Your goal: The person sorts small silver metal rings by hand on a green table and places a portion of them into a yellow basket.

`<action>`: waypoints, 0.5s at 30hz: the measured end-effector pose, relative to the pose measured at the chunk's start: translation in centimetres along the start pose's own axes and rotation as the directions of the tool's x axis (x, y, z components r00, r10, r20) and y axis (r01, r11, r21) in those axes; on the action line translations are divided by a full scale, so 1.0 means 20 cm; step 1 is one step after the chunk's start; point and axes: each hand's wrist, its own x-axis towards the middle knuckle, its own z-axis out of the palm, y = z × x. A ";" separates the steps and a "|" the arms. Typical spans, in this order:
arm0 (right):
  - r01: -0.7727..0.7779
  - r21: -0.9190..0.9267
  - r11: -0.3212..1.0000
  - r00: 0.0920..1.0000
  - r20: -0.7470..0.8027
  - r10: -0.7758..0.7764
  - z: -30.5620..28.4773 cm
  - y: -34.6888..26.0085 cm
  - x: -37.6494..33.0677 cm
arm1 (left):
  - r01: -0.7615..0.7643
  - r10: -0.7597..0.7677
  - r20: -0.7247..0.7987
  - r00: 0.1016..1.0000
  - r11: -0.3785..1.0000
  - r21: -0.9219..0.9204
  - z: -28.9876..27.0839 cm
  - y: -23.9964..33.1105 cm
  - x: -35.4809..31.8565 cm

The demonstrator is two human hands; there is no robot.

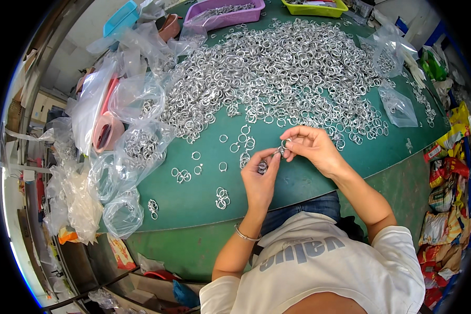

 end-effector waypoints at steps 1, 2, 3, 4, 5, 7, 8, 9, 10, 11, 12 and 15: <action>0.004 -0.019 1.000 1.000 0.005 -0.004 0.00 0.00 0.00 | -0.004 0.004 -0.003 1.000 1.000 -0.003 0.00 0.00 0.00; 0.009 -0.039 0.999 1.000 0.010 -0.008 0.00 0.01 0.00 | -0.028 0.028 -0.003 1.000 1.000 0.010 0.00 0.00 0.00; 0.013 -0.059 0.998 1.000 0.014 -0.012 0.00 0.01 0.00 | -0.052 0.052 -0.003 0.999 0.998 0.023 0.00 0.00 0.00; 0.077 -0.082 0.994 0.997 -0.009 -0.078 0.00 0.03 0.00 | -0.075 0.075 -0.001 0.997 0.996 0.037 0.00 0.00 0.00; 0.140 -0.107 0.984 0.989 -0.030 -0.144 0.02 0.05 0.00 | -0.099 0.100 -0.003 0.995 0.993 0.071 0.00 0.00 0.00; 0.297 -0.302 0.906 0.947 -0.026 -0.319 0.03 0.05 0.00 | -0.145 0.148 -0.009 0.989 0.979 0.141 -0.01 -0.01 0.00; 0.379 -0.458 0.804 0.908 0.018 -0.418 0.03 0.04 -0.01 | -0.193 0.196 0.000 0.981 0.961 0.196 -0.01 0.00 0.00; 0.446 -0.595 0.669 0.860 0.078 -0.504 0.04 0.03 -0.01 | -0.239 0.244 0.013 0.970 0.938 0.250 -0.01 0.02 0.00; 0.444 -0.614 0.653 0.854 0.069 -0.516 0.05 0.02 -0.02 | -0.285 0.290 0.030 0.957 0.910 0.301 -0.01 0.03 -0.01; 0.442 -0.632 0.637 0.847 0.060 -0.528 0.07 0.02 -0.02 | -0.300 0.305 0.035 0.952 0.897 0.325 -0.01 0.05 -0.01; 0.438 -0.650 0.621 0.840 0.051 -0.540 0.08 0.01 -0.03 | -0.314 0.321 0.040 0.946 0.883 0.350 -0.01 0.06 -0.01; 0.281 -0.633 0.721 0.946 0.059 -0.318 0.05 -0.01 -0.04 | -0.351 0.367 0.040 0.929 0.843 0.407 -0.01 0.08 -0.02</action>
